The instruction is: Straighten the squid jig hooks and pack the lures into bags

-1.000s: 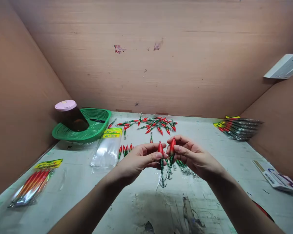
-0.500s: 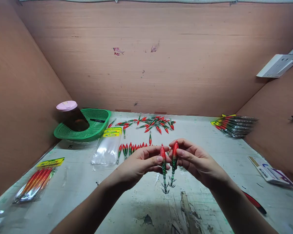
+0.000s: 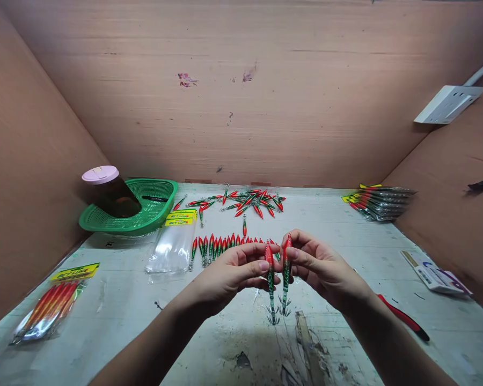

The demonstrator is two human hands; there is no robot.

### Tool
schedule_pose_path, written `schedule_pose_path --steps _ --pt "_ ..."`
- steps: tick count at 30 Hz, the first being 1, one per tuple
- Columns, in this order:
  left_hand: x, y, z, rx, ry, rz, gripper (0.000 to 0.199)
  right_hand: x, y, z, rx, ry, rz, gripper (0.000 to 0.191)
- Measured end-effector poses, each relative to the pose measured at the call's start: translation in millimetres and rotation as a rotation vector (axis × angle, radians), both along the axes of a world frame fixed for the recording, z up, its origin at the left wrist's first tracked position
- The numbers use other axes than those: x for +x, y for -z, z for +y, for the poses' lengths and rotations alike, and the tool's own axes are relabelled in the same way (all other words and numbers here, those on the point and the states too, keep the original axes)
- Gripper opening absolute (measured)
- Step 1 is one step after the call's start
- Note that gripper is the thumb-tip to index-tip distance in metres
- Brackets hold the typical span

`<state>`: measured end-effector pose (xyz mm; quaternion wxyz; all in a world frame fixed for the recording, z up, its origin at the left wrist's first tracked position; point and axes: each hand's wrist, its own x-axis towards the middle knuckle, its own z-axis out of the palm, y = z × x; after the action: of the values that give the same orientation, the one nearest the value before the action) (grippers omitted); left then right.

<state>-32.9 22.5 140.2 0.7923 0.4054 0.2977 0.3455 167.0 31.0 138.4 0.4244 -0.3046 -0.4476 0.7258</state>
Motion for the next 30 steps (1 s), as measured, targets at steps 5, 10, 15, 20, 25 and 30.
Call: schedule_pose_path --steps 5,10,15,20,25,30 --pt "2.8 3.7 0.3 -0.007 -0.001 0.011 0.032 -5.1 2.0 2.3 -0.042 0.014 -0.021 0.029" --pt "-24.5 14.1 5.9 0.142 -0.066 0.498 0.031 0.5 13.3 1.6 -0.080 0.032 -0.041 0.030" --pt "-82.9 51.7 4.8 0.172 -0.226 1.160 0.011 15.0 32.3 -5.9 -0.207 0.134 -0.113 0.036" --pt "-96.3 80.1 1.2 0.167 -0.270 1.473 0.017 10.3 42.1 -13.8 -0.251 0.099 -0.138 0.039" --pt "-93.4 82.1 4.1 0.164 -0.256 1.569 0.015 2.4 44.0 -22.4 -0.235 0.048 -0.166 0.041" --pt "-77.2 64.2 -13.1 0.198 -0.285 1.581 0.007 -2.7 53.0 -29.9 -0.202 0.048 -0.175 0.039"
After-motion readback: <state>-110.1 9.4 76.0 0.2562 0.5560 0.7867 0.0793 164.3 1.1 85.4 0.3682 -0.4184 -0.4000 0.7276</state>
